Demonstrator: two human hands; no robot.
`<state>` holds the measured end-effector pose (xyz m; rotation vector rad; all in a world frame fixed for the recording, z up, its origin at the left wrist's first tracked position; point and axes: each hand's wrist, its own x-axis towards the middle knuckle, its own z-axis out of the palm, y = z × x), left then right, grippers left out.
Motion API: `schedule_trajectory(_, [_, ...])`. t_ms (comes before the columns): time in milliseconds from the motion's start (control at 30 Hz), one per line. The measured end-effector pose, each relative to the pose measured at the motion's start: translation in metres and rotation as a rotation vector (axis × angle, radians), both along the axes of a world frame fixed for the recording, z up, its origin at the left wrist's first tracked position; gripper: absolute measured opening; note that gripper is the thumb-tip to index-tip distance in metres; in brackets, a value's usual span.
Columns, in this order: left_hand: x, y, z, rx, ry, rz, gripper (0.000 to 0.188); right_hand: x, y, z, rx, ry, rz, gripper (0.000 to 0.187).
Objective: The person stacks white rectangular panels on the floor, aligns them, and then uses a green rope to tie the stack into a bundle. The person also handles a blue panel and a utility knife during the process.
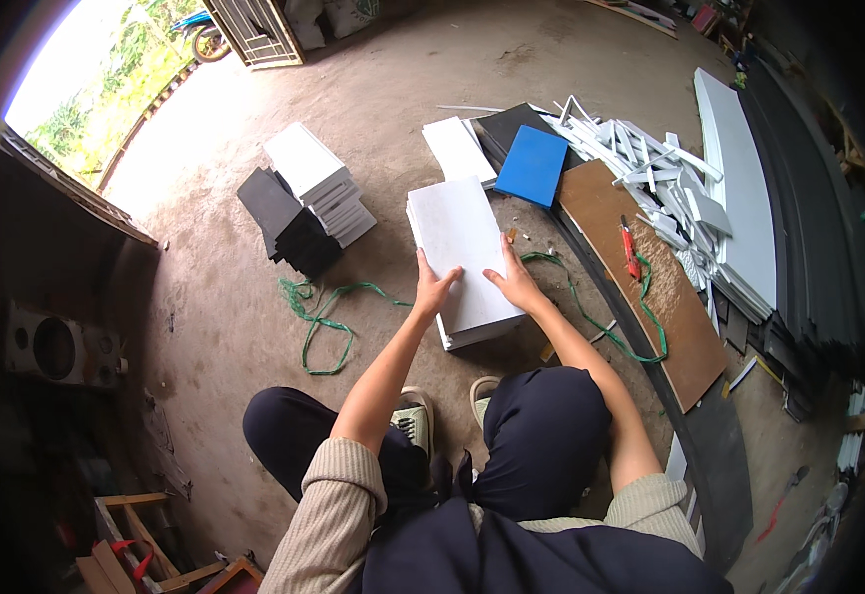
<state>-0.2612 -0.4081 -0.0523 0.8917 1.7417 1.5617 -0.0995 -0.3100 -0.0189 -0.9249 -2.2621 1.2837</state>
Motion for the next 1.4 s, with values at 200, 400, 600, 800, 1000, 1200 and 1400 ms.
schedule_trajectory(200, [0.015,0.013,0.044,-0.399,0.704,0.065,0.103,0.034,0.025,-0.008,0.04,0.087,-0.115,0.053])
schedule_trajectory(400, [0.019,0.048,0.07,-0.291,1.248,-0.066,0.083,0.088,0.092,-0.049,0.209,-0.002,-0.357,0.021])
schedule_trajectory(600, [0.025,0.071,0.059,-0.449,1.36,-0.074,0.07,0.091,0.122,-0.1,0.355,-0.279,-0.317,0.022])
schedule_trajectory(800, [0.029,0.075,0.067,-0.559,1.362,-0.108,0.069,0.06,0.138,-0.144,0.48,-0.399,-0.232,0.032])
schedule_trajectory(1000, [0.03,0.078,0.072,-0.572,1.325,-0.123,0.069,0.055,0.148,-0.149,0.688,-0.416,-0.148,0.013])
schedule_trajectory(1200, [0.027,0.074,0.067,-0.548,1.332,-0.09,0.069,0.06,0.131,-0.081,0.302,-0.519,0.041,0.021])
schedule_trajectory(1400, [0.024,0.071,0.065,-0.42,1.302,-0.027,0.065,0.04,0.138,0.045,0.0,-0.419,0.111,0.038])
